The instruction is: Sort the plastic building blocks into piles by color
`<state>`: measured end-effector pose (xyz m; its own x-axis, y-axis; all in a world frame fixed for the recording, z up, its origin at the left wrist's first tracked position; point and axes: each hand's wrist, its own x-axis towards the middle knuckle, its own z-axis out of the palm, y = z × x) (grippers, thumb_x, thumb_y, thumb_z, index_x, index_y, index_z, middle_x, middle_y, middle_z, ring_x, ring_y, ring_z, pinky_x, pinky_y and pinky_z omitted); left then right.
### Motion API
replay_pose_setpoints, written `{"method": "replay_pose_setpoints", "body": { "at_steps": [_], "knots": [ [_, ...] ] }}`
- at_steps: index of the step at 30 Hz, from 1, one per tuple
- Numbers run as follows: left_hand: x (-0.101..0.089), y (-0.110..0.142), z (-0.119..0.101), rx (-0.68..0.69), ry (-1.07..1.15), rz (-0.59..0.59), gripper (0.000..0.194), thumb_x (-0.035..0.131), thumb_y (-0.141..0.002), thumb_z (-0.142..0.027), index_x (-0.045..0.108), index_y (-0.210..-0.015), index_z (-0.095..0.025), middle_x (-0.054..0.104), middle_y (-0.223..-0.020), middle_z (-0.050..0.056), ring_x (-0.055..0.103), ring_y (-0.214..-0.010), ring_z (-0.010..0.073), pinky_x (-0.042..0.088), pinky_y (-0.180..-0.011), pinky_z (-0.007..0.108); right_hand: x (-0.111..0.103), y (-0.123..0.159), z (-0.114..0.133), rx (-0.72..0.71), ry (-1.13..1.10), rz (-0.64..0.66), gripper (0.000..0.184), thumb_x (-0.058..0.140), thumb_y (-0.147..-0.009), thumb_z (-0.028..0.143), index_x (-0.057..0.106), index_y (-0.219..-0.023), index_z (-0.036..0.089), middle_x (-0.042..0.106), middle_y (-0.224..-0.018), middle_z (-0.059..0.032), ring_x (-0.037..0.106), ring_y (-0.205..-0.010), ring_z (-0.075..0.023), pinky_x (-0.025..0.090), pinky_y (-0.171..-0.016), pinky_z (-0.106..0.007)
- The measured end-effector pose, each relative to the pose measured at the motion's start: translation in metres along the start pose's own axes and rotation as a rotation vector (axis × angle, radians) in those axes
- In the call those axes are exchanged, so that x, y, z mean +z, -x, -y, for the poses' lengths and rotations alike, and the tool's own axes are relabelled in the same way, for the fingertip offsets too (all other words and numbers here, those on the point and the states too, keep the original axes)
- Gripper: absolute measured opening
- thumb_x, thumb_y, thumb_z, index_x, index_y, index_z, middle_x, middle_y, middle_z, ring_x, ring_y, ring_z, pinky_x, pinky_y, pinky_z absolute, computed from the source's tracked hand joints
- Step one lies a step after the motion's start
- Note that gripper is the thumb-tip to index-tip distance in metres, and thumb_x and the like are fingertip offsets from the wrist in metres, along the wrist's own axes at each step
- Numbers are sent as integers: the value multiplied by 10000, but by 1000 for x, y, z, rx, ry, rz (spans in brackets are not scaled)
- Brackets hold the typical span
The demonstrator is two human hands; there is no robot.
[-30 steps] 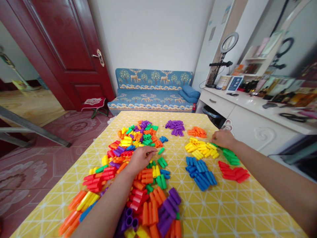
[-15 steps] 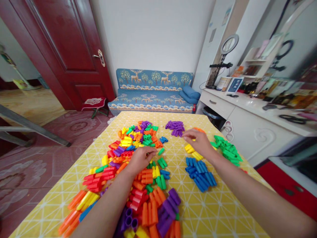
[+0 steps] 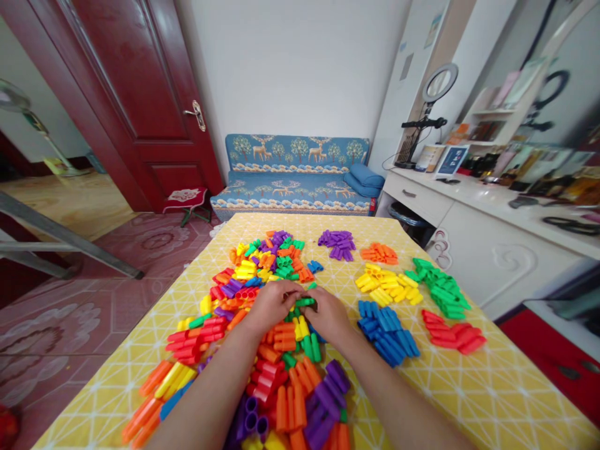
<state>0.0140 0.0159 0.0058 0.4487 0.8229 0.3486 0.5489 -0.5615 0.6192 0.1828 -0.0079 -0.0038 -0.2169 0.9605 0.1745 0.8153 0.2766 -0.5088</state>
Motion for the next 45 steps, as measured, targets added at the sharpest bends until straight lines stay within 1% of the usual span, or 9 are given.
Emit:
{"method": "replay_pose_setpoints", "body": {
  "at_steps": [4,8,16,21,25,28,32,37,45],
  "knots": [
    [-2,0,-4,33,-53,36,259,535,-827,-152,725,-982,-234,734,-968,39,655,-917,190,496,-820,287,7,4,-3,18,-29,-72,245,586,-796,216,666,-1023,264,665,-992,-23,611,-894,-192,409,-728,-259],
    [-5,3,-9,62,-61,90,302,559,-794,-144,703,-1041,-242,721,-1030,41,642,-986,203,488,-870,300,9,5,-8,-8,-65,-81,273,574,-762,159,677,-997,254,665,-979,-19,609,-904,-189,413,-749,-256],
    [-16,11,-13,27,-140,184,611,671,-592,-118,604,-1181,-266,660,-1194,42,609,-1075,247,466,-935,328,8,4,-9,-16,-91,-97,306,566,-731,134,692,-976,266,674,-972,-10,615,-878,-187,420,-728,-253],
    [-20,9,-12,-3,-96,239,565,681,-608,-138,581,-1150,-259,689,-1068,15,643,-929,203,495,-799,269,9,3,-10,-23,-106,-111,310,560,-721,132,695,-965,267,674,-967,-8,615,-852,-186,423,-711,-254],
    [-19,9,-11,-58,-127,236,407,738,-609,-227,613,-997,-240,688,-888,-13,635,-787,176,468,-672,238,10,3,-12,-20,-126,-108,293,568,-722,143,701,-951,268,673,-946,-7,611,-822,-179,416,-691,-251],
    [-18,8,-11,-79,-197,233,371,783,-585,-314,628,-914,-239,675,-818,-23,619,-722,170,425,-617,233,11,2,-12,-25,-139,-107,278,576,-723,152,704,-941,268,671,-934,-7,605,-806,-177,415,-679,-250],
    [-15,7,-11,-87,-226,233,375,807,-559,-324,635,-883,-244,667,-770,-37,607,-681,160,391,-585,225,11,3,-13,-19,-149,-104,284,588,-721,158,708,-953,270,669,-926,-6,604,-799,-176,418,-677,-249],
    [-16,6,-9,-100,-174,245,357,819,-553,-317,641,-851,-232,660,-745,-44,602,-653,137,377,-561,208,12,2,-14,-24,-169,-107,298,589,-720,159,717,-964,273,671,-935,-6,601,-775,-168,418,-666,-246],
    [-17,4,-8,-144,-217,310,400,784,-584,-519,669,-836,-230,657,-711,-42,586,-622,125,314,-523,212,12,2,-13,-44,-215,-112,375,544,-635,74,721,-920,242,677,-894,-4,597,-734,-148,418,-660,-232]
  ]
}}
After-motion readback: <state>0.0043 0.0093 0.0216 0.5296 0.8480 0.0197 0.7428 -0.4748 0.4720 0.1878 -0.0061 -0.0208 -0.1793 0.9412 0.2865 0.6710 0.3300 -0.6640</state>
